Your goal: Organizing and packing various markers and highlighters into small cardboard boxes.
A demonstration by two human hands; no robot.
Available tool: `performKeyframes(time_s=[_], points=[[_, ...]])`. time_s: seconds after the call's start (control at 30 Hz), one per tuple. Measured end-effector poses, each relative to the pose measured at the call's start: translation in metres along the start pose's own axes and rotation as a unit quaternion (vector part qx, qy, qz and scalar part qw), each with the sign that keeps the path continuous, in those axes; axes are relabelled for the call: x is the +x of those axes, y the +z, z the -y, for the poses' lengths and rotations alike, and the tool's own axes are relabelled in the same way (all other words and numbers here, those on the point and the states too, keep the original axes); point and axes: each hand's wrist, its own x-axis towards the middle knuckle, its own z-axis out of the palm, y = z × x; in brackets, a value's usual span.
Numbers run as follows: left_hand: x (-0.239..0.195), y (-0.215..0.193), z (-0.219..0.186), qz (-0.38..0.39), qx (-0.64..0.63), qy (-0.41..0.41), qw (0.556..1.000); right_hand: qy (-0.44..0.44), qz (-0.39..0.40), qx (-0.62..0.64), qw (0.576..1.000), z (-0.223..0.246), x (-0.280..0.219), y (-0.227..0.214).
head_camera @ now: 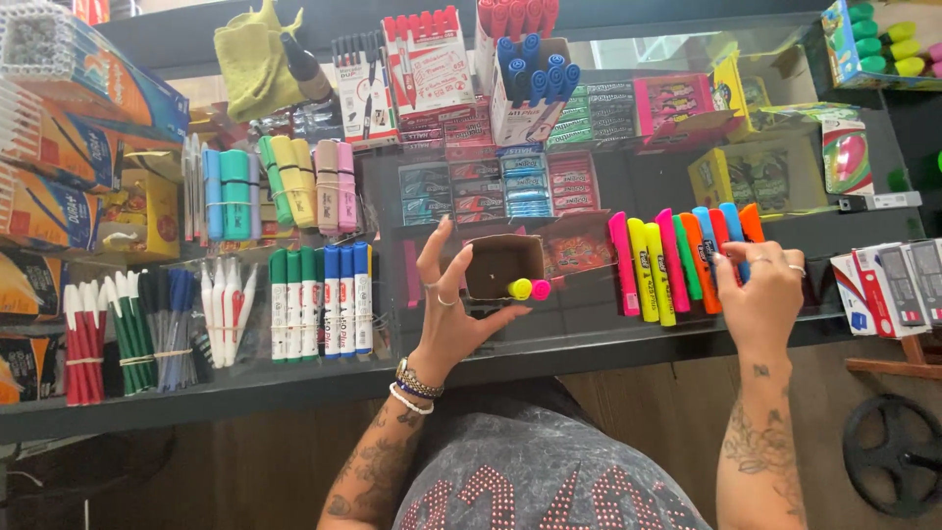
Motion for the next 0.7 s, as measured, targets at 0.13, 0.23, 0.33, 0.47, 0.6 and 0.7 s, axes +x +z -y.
performKeyframes(time_s=[0.13, 0.23, 0.33, 0.47, 0.6, 0.7], points=[[0.007, -0.002, -0.004, 0.017, -0.058, -0.021, 0.998, 0.025, 0.043, -0.066, 0.997, 0.003, 0.021, 0.012], [0.000, 0.000, 0.001, 0.031, -0.035, -0.039, 0.998, 0.055, 0.082, -0.081, 0.992, 0.002, 0.042, 0.026], [-0.006, 0.004, 0.007, 0.037, -0.014, -0.054, 0.998, 0.085, 0.131, -0.109, 0.982, 0.006, 0.060, 0.027], [-0.012, 0.008, 0.013, 0.032, -0.012, -0.047, 0.998, 0.144, 0.182, -0.091, 0.969, 0.015, 0.081, 0.016], [-0.015, 0.011, 0.014, 0.035, 0.008, -0.049, 0.998, 0.090, 0.058, -0.028, 0.994, 0.011, 0.073, -0.003], [-0.011, 0.009, 0.008, 0.045, -0.006, -0.041, 0.998, 0.061, -0.009, 0.189, 0.980, 0.041, 0.070, -0.039]])
